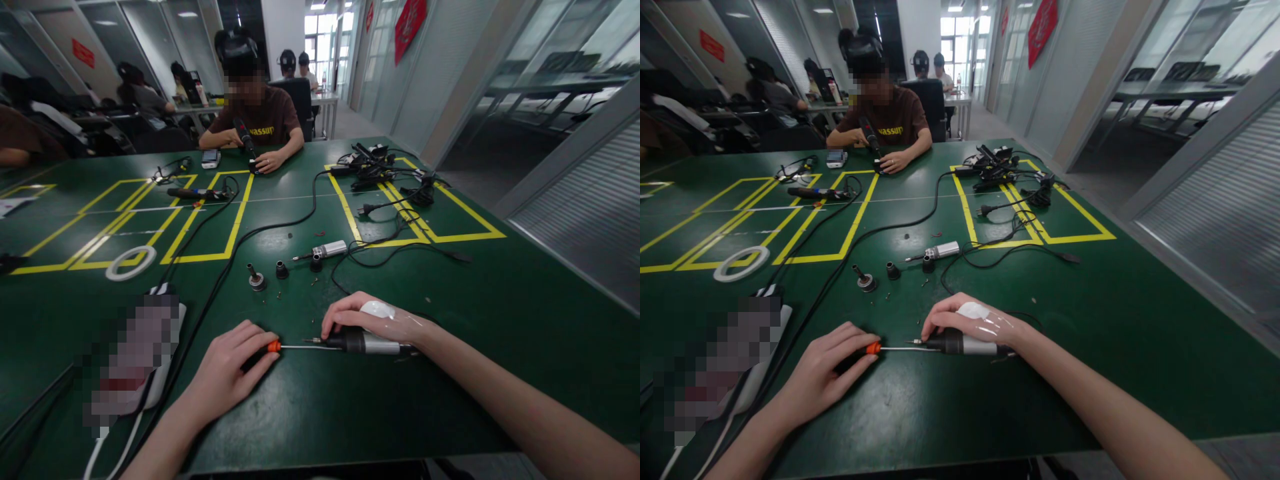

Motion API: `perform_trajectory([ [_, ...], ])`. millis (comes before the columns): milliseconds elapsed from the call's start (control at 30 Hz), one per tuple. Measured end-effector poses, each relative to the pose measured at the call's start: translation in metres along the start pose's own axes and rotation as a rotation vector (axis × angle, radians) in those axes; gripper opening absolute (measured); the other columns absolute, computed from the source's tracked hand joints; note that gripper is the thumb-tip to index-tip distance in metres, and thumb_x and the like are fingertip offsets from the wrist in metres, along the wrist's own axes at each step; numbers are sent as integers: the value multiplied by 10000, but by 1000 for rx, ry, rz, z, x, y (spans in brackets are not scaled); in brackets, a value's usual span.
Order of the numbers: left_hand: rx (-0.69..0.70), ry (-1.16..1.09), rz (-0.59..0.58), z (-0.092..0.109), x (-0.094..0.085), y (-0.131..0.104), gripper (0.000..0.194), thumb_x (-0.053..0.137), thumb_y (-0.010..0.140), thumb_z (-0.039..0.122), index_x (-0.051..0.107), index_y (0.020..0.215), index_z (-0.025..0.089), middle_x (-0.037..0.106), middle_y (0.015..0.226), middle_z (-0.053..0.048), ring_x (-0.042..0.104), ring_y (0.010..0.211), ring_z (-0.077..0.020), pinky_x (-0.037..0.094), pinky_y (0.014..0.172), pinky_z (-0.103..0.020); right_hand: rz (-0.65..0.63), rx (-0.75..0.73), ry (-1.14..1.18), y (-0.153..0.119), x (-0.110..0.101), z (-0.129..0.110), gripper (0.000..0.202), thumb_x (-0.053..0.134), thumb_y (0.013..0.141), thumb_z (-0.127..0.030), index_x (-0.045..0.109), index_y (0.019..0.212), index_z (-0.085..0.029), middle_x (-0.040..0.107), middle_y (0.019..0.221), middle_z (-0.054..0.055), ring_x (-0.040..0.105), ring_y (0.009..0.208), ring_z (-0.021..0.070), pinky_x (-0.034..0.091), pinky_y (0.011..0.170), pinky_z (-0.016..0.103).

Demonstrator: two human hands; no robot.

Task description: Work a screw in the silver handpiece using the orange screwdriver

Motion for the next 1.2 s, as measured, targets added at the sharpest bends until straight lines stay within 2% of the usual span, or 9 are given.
perform_trajectory([
  [233, -2, 25, 18, 1, -2, 1, 225, 552, 1086, 272, 763, 1115, 198, 729, 959, -73, 720, 825, -171, 597, 720, -248, 0, -18, -13, 0, -1, -2, 407, 585, 1029, -465, 821, 964, -140, 808, 1060, 106, 720, 1018, 227, 535, 970, 336],
  [400, -53, -9, -3, -2, -1, -1, 201, 608, 1027, 253, 735, 1176, 211, 725, 989, -77, 727, 829, -177, 608, 729, -255, -3, -19, 7, 1, 0, -2, 443, 597, 1018, -522, 819, 947, -145, 806, 1038, 104, 725, 1009, 230, 536, 969, 344],
  [567, -63, -34, 4, -3, -2, -1, 85, 618, 1010, 234, 696, 1026, 206, 716, 936, -56, 710, 796, -168, 587, 705, -245, -15, -28, 7, 1, 0, -2, 453, 600, 1012, -538, 816, 950, -144, 805, 1040, 105, 725, 1010, 231, 538, 964, 346],
  [833, 9, 8, -7, 3, -2, 3, 171, 575, 1075, 269, 731, 1069, 200, 743, 911, -63, 703, 796, -178, 585, 700, -256, -5, -15, 12, 1, -1, 0, 421, 596, 1020, -494, 815, 951, -141, 805, 1041, 103, 723, 1003, 226, 539, 961, 342],
  [1200, -9, 27, 23, -3, -2, -1, 238, 551, 1098, 314, 760, 1115, 201, 717, 991, -67, 733, 845, -167, 609, 741, -245, 5, -15, 56, 3, -4, 6, 422, 615, 1021, -498, 823, 950, -139, 806, 1037, 104, 724, 983, 208, 545, 943, 319],
])
Point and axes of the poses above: each hand's wrist, its own y-axis towards the middle knuckle, its own x-axis out of the palm, z = x × y, the point moved 9 cm from there along y, towards the middle knuckle
